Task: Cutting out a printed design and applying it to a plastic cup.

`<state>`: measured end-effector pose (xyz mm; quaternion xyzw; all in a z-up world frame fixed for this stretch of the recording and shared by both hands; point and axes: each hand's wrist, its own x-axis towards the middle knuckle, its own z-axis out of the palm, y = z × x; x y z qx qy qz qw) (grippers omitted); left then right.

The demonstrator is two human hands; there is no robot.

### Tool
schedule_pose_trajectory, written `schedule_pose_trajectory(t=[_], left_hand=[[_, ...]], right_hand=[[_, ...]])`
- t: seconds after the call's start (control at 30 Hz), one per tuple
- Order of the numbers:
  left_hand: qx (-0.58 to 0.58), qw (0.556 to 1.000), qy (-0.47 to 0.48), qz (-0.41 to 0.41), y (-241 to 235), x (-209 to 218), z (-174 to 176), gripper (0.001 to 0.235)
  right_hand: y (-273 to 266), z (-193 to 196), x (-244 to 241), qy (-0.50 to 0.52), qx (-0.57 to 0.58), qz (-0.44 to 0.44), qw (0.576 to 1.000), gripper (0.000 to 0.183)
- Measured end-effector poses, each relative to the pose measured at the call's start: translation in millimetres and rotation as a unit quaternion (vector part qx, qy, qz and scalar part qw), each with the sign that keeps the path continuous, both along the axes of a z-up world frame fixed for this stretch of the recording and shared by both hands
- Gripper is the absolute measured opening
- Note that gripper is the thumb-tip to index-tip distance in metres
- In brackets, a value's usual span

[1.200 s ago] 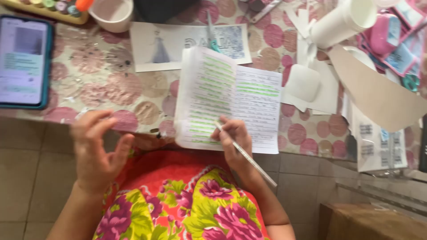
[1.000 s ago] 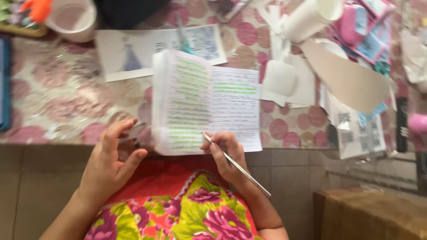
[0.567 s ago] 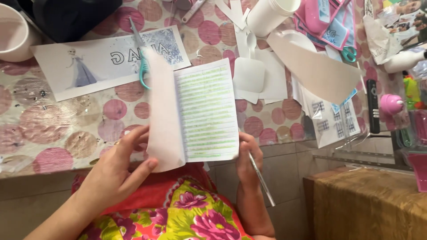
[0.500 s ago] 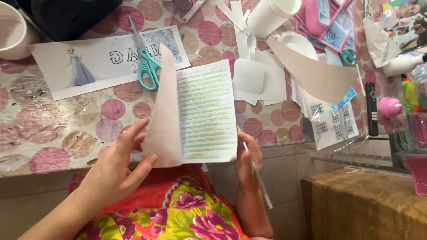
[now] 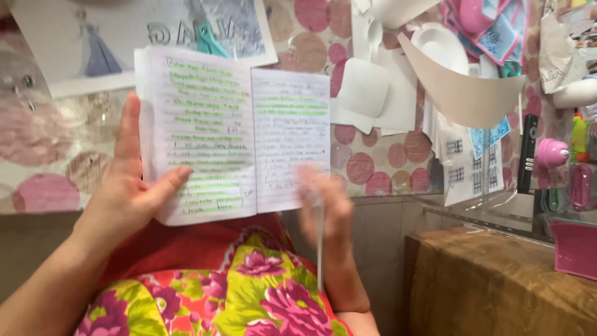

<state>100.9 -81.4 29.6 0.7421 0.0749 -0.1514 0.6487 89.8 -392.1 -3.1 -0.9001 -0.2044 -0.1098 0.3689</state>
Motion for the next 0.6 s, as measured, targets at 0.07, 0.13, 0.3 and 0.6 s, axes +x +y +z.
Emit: schedule_pose_trajectory(t=[0.07, 0.13, 0.3, 0.6], left_hand=[[0.011, 1.0, -0.026, -0.001, 0.9, -4.2, -7.6, 0.101], [0.025, 0.998, -0.061, -0.002, 0.6, -4.7, -9.7, 0.098], [0.03, 0.999, -0.006, 0.01, -0.3, -5.0, -7.1, 0.097], [0.086, 0.996, -0.022, 0.014, 0.3, -9.6, -13.2, 0.096]], right_hand=[[-4.6, 8.7, -3.1, 0.044, -0.021, -0.105, 0.993, 0.028], [-6.6, 12.4, -4.0, 0.077, -0.041, -0.21, 0.974, 0.028], [-5.6, 6.8, -6.2, 0.099, -0.014, -0.288, 0.952, 0.035], [11.4, 15.9, -8.5, 0.024, -0.026, -0.277, 0.96, 0.028]])
